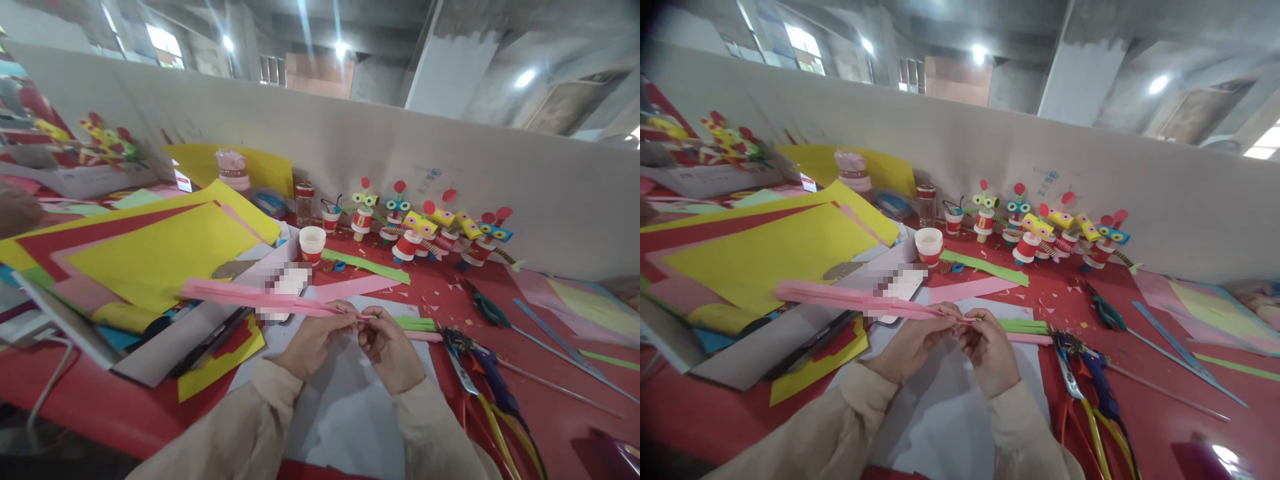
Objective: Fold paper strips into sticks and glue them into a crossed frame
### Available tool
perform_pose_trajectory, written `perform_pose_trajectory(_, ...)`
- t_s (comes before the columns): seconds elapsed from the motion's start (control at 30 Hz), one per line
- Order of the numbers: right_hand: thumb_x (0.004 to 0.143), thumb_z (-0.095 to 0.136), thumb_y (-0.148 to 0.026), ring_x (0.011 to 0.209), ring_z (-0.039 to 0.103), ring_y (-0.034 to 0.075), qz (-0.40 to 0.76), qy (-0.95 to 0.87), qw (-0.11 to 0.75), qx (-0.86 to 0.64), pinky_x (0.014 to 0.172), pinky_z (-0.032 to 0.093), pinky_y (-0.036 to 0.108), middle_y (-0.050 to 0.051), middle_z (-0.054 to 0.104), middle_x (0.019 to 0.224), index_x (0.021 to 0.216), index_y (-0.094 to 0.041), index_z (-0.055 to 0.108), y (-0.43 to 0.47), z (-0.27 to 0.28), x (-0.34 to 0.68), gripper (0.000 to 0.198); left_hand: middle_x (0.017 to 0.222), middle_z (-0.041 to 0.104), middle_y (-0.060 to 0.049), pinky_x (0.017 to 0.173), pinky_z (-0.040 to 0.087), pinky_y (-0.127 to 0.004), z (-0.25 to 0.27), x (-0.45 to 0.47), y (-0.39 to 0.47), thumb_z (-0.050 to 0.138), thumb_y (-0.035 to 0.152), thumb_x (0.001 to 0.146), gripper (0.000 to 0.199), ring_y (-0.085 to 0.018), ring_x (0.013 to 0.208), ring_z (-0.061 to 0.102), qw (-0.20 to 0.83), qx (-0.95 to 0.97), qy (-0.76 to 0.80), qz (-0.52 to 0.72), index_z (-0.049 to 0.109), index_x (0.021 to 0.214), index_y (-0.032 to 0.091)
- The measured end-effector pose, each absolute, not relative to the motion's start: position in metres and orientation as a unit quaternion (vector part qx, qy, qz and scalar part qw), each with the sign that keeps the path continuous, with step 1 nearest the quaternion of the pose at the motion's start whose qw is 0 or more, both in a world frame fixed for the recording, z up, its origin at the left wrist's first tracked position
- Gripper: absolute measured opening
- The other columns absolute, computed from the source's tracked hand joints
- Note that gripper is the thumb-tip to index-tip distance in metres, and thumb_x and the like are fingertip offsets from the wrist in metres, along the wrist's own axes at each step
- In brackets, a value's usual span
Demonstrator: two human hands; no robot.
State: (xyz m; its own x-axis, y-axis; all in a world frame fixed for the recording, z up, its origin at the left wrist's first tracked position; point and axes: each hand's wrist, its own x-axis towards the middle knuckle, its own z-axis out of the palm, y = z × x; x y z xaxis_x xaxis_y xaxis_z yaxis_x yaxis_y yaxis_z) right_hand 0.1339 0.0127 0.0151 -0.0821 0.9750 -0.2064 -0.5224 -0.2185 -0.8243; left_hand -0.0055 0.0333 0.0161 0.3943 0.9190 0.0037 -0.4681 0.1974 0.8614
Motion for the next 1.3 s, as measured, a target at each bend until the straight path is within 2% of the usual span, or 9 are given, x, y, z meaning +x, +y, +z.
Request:
perform_pose_trajectory(0.17, 0.067, 0.070, -0.039, 0.053, 0.055, 0.010, 0.608, -0.358, 0.572, -0.418, 0.051, 0.040, 0.022, -0.001, 0.063, 0.062, 0.075, -0.020, 0.060, 0.013, 0.011, 0.138, 0.023, 0.083, 0.060, -0.004, 0.071, 0.046, -0.025, 0.012, -0.005, 0.034, 0.070, 0.026, 0.071, 0.014, -0.014, 0.074, 0.058, 0.703, 0.440, 0.279, 0.484, 0.067, 0.076, 0.013)
perform_pose_trajectory(0.27, 0.069, 0.071, -0.040, 0.057, 0.057, 0.011, 0.553, -0.422, 0.568, -0.440, 0.054, 0.043, 0.023, -0.002, 0.064, 0.064, 0.081, -0.021, 0.063, 0.013, 0.009, 0.141, 0.024, 0.079, 0.062, -0.004, 0.072, 0.047, -0.026, 0.009, -0.005, 0.036, 0.070, 0.026, 0.073, 0.015, -0.014, 0.072, 0.059, 0.721, 0.416, 0.272, 0.483, 0.067, 0.078, 0.012)
perform_pose_trajectory(0.4, 0.072, 0.069, -0.040, 0.064, 0.059, 0.015, 0.403, -0.555, 0.543, -0.485, 0.061, 0.048, 0.028, 0.001, 0.067, 0.074, 0.082, -0.022, 0.067, 0.012, 0.010, 0.144, 0.021, 0.075, 0.063, -0.003, 0.074, 0.049, -0.026, 0.007, -0.007, 0.037, 0.073, 0.024, 0.069, 0.017, -0.013, 0.070, 0.060, 0.751, 0.359, 0.273, 0.483, 0.067, 0.077, 0.011)
perform_pose_trajectory(0.5, 0.077, 0.063, -0.042, 0.059, 0.058, 0.015, 0.326, -0.575, 0.530, -0.531, 0.058, 0.048, 0.028, 0.001, 0.065, 0.065, 0.081, -0.021, 0.068, 0.011, 0.009, 0.145, 0.022, 0.079, 0.066, -0.004, 0.078, 0.049, -0.028, 0.010, -0.008, 0.034, 0.077, 0.020, 0.064, 0.026, -0.015, 0.075, 0.064, 0.755, 0.349, 0.283, 0.478, 0.066, 0.087, 0.012)
perform_pose_trajectory(0.63, 0.080, 0.059, -0.045, 0.054, 0.057, 0.014, 0.301, -0.570, 0.517, -0.563, 0.055, 0.046, 0.026, 0.000, 0.063, 0.060, 0.079, -0.020, 0.066, 0.009, 0.006, 0.143, 0.026, 0.075, 0.067, -0.003, 0.077, 0.051, -0.032, 0.012, -0.007, 0.032, 0.081, 0.021, 0.061, 0.035, -0.016, 0.073, 0.065, 0.744, 0.337, 0.280, 0.504, 0.064, 0.091, 0.013)
perform_pose_trajectory(0.73, 0.082, 0.057, -0.044, 0.056, 0.059, 0.015, 0.283, -0.581, 0.514, -0.564, 0.056, 0.047, 0.026, 0.001, 0.064, 0.062, 0.078, -0.020, 0.064, 0.008, 0.004, 0.142, 0.025, 0.071, 0.066, -0.002, 0.074, 0.051, -0.031, 0.011, -0.006, 0.034, 0.080, 0.025, 0.063, 0.031, -0.012, 0.064, 0.062, 0.750, 0.328, 0.267, 0.509, 0.065, 0.087, 0.012)
perform_pose_trajectory(0.9, 0.083, 0.057, -0.042, 0.067, 0.064, 0.017, 0.279, -0.612, 0.501, -0.545, 0.064, 0.049, 0.029, 0.003, 0.069, 0.076, 0.091, -0.022, 0.067, 0.005, 0.002, 0.142, 0.024, 0.061, 0.060, 0.000, 0.062, 0.049, -0.025, 0.014, -0.006, 0.035, 0.080, 0.028, 0.062, 0.023, -0.008, 0.055, 0.053, 0.740, 0.333, 0.273, 0.517, 0.068, 0.072, 0.011)
perform_pose_trajectory(1.03, 0.084, 0.056, -0.039, 0.064, 0.062, 0.016, 0.267, -0.630, 0.489, -0.540, 0.062, 0.048, 0.027, 0.001, 0.067, 0.069, 0.082, -0.022, 0.066, 0.006, 0.004, 0.141, 0.020, 0.059, 0.059, 0.001, 0.054, 0.044, -0.021, 0.017, -0.007, 0.034, 0.081, 0.024, 0.059, 0.020, -0.007, 0.053, 0.048, 0.708, 0.336, 0.316, 0.535, 0.069, 0.067, 0.011)
perform_pose_trajectory(1.3, 0.083, 0.057, -0.039, 0.065, 0.064, 0.016, 0.326, -0.623, 0.469, -0.534, 0.062, 0.049, 0.026, 0.002, 0.069, 0.073, 0.087, -0.021, 0.068, 0.006, 0.005, 0.139, 0.022, 0.058, 0.059, -0.001, 0.061, 0.049, -0.027, 0.016, -0.005, 0.035, 0.082, 0.027, 0.055, 0.025, -0.011, 0.056, 0.053, 0.707, 0.333, 0.332, 0.529, 0.069, 0.067, 0.010)
